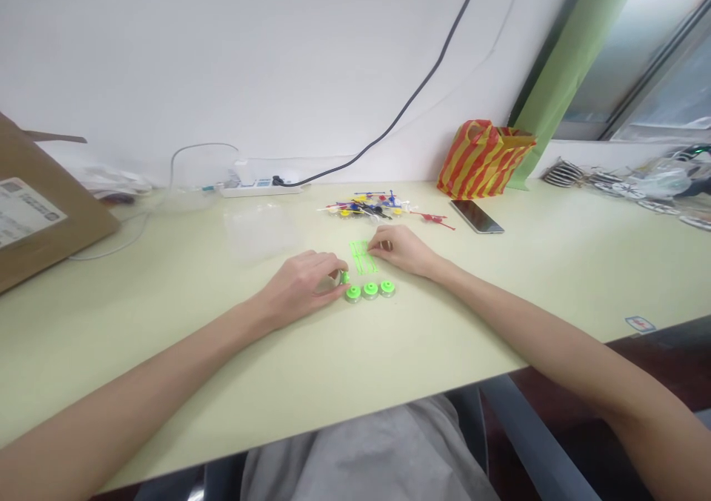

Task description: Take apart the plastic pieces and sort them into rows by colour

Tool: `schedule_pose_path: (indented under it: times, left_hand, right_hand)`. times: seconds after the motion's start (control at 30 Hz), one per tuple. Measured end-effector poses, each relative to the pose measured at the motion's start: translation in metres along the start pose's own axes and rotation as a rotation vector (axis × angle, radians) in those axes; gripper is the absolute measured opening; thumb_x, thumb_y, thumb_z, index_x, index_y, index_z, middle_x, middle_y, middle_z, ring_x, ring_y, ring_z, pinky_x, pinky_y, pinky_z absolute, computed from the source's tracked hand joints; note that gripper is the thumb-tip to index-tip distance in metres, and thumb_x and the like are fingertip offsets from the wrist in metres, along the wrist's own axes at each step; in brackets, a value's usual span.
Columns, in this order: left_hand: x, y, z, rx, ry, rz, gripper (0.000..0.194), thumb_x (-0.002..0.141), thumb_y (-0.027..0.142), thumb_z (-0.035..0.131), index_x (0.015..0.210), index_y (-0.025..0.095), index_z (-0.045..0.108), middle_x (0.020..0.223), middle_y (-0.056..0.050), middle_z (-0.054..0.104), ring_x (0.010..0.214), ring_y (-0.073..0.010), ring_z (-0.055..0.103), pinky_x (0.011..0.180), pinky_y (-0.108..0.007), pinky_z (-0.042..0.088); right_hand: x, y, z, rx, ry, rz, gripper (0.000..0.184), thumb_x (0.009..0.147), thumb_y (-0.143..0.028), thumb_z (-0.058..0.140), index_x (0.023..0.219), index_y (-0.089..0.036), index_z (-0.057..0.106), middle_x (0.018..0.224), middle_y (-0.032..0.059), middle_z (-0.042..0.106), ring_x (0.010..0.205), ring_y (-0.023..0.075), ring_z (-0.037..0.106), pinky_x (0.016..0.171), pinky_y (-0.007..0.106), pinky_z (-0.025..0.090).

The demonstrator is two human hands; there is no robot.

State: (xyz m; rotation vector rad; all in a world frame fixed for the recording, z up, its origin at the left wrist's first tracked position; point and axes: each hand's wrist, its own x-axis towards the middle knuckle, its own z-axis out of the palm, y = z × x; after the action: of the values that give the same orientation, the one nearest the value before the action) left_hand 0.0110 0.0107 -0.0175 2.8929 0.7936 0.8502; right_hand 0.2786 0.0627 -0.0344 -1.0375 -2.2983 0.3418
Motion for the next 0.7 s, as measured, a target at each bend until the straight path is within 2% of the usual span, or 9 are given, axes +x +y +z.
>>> schedule_pose_path:
  times: [0.7]
  left_hand:
    - [0.0004, 0.0007, 0.0011, 0.016, -0.007, 0.023, 0.014, 0.098, 0.032, 0.056, 0.100, 0.020, 0.062, 0.083, -0.002, 0.070, 0.075, -0.0165, 0.066, 0.073, -0.030, 0.048]
  right_hand:
    - [0.0009, 0.0000, 0.0002, -0.075, -0.013, -0.004, 0.010, 0.092, -0.015, 0.065, 0.092, -0.016, 0.074, 0.087, 0.0050, 0.067, 0.074, 0.0146, 0.056, 0.068, 0.026, 0.038]
